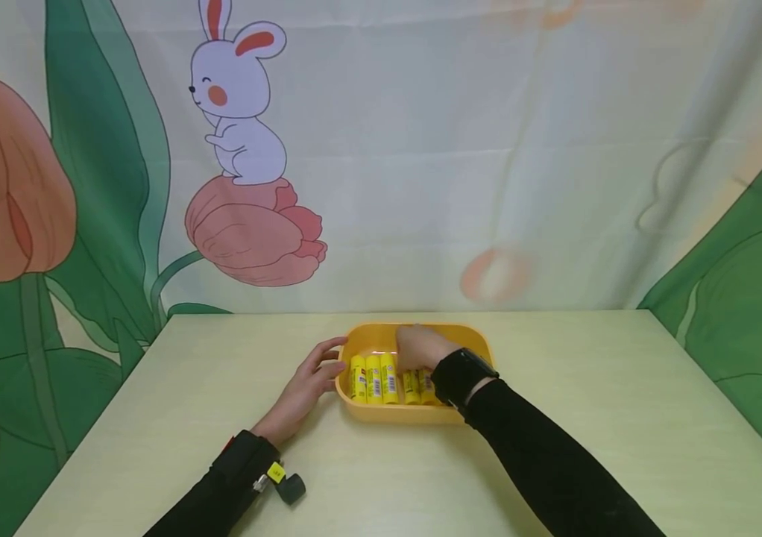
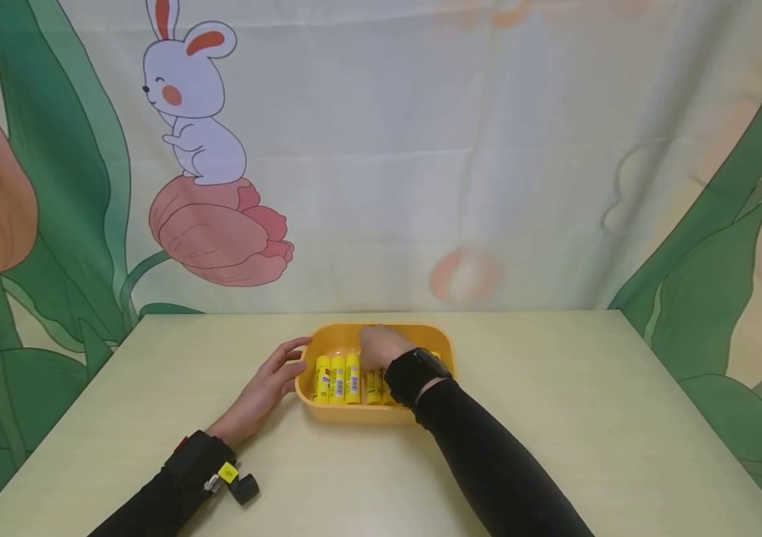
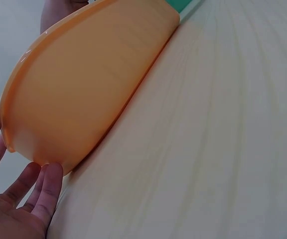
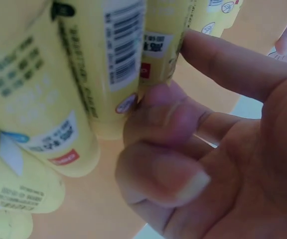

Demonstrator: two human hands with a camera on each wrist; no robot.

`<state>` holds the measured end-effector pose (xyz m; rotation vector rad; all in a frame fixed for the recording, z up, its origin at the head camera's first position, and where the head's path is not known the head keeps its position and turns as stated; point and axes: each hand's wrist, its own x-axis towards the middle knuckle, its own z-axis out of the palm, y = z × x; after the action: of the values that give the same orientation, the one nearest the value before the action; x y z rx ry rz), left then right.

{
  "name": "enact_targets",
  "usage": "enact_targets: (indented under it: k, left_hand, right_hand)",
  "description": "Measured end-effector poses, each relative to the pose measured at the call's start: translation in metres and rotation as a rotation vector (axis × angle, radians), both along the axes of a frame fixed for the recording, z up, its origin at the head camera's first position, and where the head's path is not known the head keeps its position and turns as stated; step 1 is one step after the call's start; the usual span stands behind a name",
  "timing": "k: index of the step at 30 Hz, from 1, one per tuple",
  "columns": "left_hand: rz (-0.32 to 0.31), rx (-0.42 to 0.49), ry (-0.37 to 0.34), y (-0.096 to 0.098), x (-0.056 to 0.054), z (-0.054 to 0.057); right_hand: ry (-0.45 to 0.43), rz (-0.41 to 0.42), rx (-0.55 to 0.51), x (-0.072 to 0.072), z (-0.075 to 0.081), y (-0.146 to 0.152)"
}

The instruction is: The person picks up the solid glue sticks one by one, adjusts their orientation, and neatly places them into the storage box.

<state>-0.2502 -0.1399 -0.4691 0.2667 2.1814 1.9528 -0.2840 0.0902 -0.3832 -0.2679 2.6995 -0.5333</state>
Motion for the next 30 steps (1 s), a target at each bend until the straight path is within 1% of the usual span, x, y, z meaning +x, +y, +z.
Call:
enact_targets:
  k: [9, 15, 22, 30]
  left_hand:
    - [0.001, -0.005, -0.002, 0.0, 0.001, 0.001]
    - [0.001, -0.012, -0.006, 0.0, 0.001, 0.002]
    - [0.012, -0.021, -0.006, 0.001, 0.001, 0.002]
    - [0.015, -0.029, -0.007, 0.001, 0.002, 0.003]
  right_hand:
    - [0.027, 0.036, 0.027, 0.001, 0.002, 0.002]
    - [0.017, 0.03, 0.008, 0.0, 0.005, 0.006]
    - [0.094, 0.058, 0.034, -0.002, 0.011, 0.018]
    - [0.077, 0.045, -0.013, 0.001, 0.017, 0.038]
